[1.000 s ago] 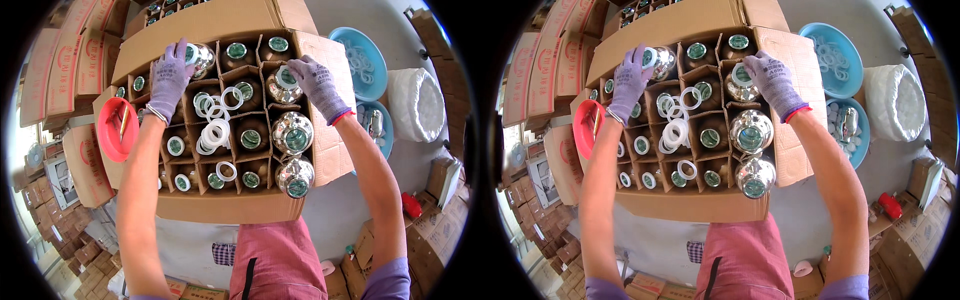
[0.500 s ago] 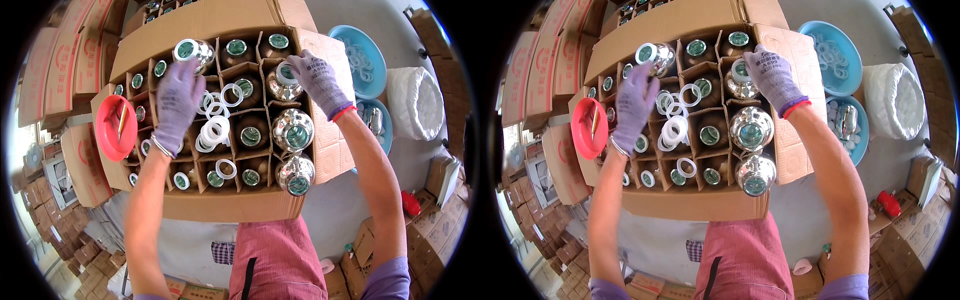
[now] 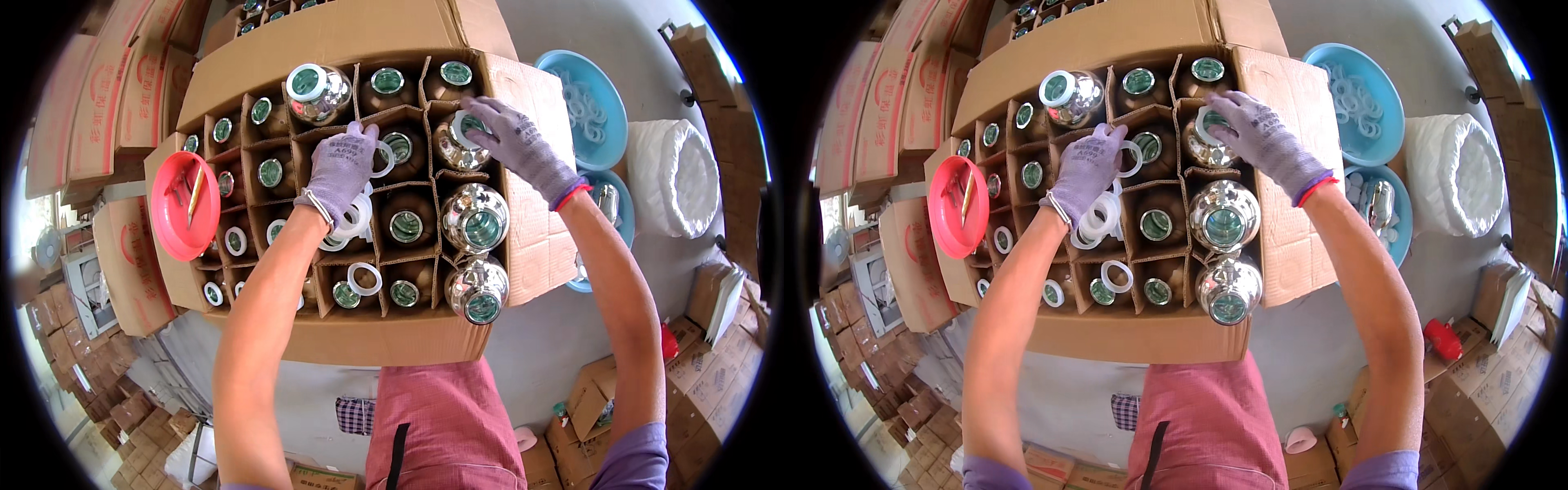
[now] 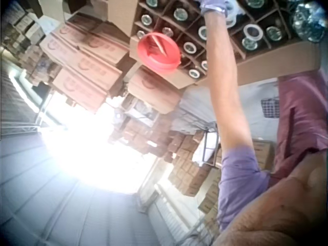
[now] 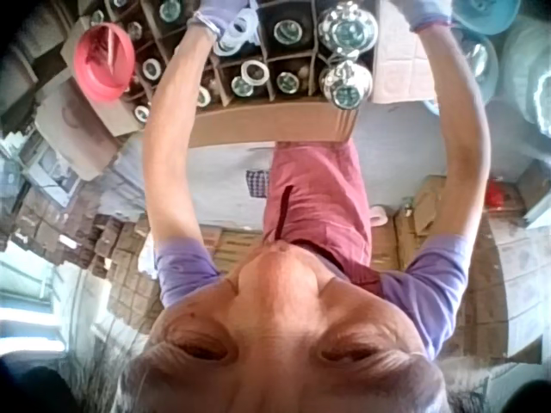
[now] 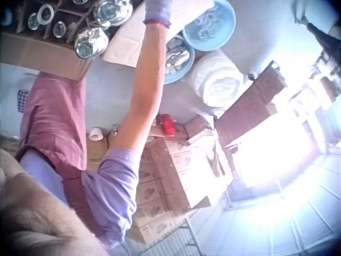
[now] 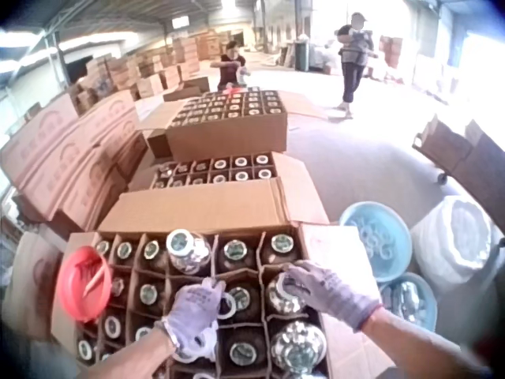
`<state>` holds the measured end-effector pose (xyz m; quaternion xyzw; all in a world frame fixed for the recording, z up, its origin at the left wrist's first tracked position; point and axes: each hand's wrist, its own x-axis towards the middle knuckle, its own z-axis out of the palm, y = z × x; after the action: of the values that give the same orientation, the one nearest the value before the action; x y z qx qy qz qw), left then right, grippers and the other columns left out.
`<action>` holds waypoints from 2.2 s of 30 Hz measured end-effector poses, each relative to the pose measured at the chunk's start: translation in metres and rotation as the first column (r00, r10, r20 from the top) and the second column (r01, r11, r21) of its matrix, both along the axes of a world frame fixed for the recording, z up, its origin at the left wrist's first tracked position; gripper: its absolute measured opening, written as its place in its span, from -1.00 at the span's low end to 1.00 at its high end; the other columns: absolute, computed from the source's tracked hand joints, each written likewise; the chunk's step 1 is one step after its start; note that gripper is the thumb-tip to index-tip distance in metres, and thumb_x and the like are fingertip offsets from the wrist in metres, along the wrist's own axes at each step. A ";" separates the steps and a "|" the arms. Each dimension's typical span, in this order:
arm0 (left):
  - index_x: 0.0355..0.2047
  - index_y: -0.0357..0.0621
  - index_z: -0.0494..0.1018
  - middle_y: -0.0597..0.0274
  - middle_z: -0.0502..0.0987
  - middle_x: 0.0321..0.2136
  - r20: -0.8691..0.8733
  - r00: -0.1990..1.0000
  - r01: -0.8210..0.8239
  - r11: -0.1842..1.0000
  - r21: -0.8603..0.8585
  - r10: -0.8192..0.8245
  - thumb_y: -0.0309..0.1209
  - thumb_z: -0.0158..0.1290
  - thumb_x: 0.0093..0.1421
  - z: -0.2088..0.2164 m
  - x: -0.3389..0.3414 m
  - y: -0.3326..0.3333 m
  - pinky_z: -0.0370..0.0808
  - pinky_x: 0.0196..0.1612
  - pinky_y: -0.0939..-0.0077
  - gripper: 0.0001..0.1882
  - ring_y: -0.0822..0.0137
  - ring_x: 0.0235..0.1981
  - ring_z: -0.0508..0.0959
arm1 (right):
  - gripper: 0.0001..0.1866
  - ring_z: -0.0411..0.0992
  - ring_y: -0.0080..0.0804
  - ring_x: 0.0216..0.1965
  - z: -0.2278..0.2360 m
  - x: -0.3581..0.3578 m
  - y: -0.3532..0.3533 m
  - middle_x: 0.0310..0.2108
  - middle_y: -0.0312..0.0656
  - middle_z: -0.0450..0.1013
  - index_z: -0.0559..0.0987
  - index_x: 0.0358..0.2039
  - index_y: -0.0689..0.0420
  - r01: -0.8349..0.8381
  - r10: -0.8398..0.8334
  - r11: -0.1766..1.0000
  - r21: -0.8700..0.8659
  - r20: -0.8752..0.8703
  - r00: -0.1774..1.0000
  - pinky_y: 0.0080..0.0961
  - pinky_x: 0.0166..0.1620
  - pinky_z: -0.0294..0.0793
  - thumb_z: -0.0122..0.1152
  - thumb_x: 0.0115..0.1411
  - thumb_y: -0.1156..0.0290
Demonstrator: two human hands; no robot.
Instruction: The person places silver-wrapped jars into a cardboard box with dividers, then adds white plastic rings to the top of each jar. The person works in a warehouse setting with multiple boxes and supplies visible.
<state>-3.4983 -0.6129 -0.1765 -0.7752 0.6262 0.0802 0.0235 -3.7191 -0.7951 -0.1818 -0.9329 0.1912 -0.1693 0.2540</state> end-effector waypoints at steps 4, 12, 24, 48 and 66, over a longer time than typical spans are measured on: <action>-0.18 -0.13 0.44 -0.01 0.48 -0.28 0.038 0.999 -0.044 0.990 0.134 0.040 -0.42 0.02 0.15 -0.004 -0.004 -0.009 0.53 -0.30 0.13 -0.79 0.00 -0.33 0.58 | -0.75 0.49 -0.05 -0.25 -0.005 0.011 -0.005 -0.34 -0.04 0.50 0.57 -0.16 0.08 0.138 -0.135 0.989 0.058 -0.056 0.989 -0.15 -0.12 0.47 0.10 0.23 0.26; -0.30 -0.18 0.45 0.00 0.52 -0.49 -0.433 0.881 -0.314 0.922 -0.228 0.192 -0.39 0.03 0.19 0.024 0.005 -0.008 0.45 -0.34 0.24 -0.86 0.07 -0.43 0.56 | -0.67 0.51 -0.07 -0.23 0.021 0.036 -0.012 -0.29 -0.05 0.49 0.57 -0.11 0.04 -0.017 -0.024 0.996 -0.084 -0.461 0.887 -0.22 -0.09 0.49 0.10 0.22 0.13; -0.24 -0.10 0.54 0.14 0.46 -0.02 0.075 0.994 -0.057 0.965 -0.255 0.079 -0.32 0.17 0.04 -0.015 -0.057 0.008 0.40 0.04 0.22 -0.74 0.13 -0.05 0.45 | -0.36 0.47 -0.09 -0.16 0.025 0.022 0.002 -0.10 -0.06 0.37 0.41 0.12 -0.11 -0.248 0.168 0.957 -0.147 -0.414 0.895 -0.25 -0.12 0.53 0.39 -0.01 0.17; -0.06 -0.23 0.47 0.02 0.50 -0.08 -0.014 0.999 -0.047 0.967 -0.249 0.044 -0.35 0.02 0.14 0.024 -0.069 0.030 0.23 0.19 0.18 -0.64 0.07 0.02 0.42 | -0.45 0.29 -0.03 0.02 -0.012 0.009 0.025 0.01 -0.13 0.33 0.45 0.10 -0.07 -0.113 0.086 0.981 -0.159 -0.168 0.982 -0.21 0.09 0.35 0.28 0.03 0.33; 0.00 -0.12 0.46 -0.04 0.50 -0.20 -0.333 0.930 -0.276 0.894 -0.354 0.156 -0.43 0.05 0.17 -0.008 0.041 0.072 0.45 -0.10 0.20 -0.65 -0.01 -0.20 0.52 | -0.82 0.42 -0.25 -0.26 0.038 0.067 0.102 -0.34 -0.21 0.40 0.53 -0.31 0.08 -0.199 0.182 0.971 -0.135 -0.124 0.975 -0.37 -0.21 0.53 0.19 0.08 0.32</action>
<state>-3.4577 -0.5406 -0.1848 -0.8084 0.5346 0.0698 -0.2363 -3.6525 -0.6928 -0.1438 -0.9710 0.1016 -0.1055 0.1887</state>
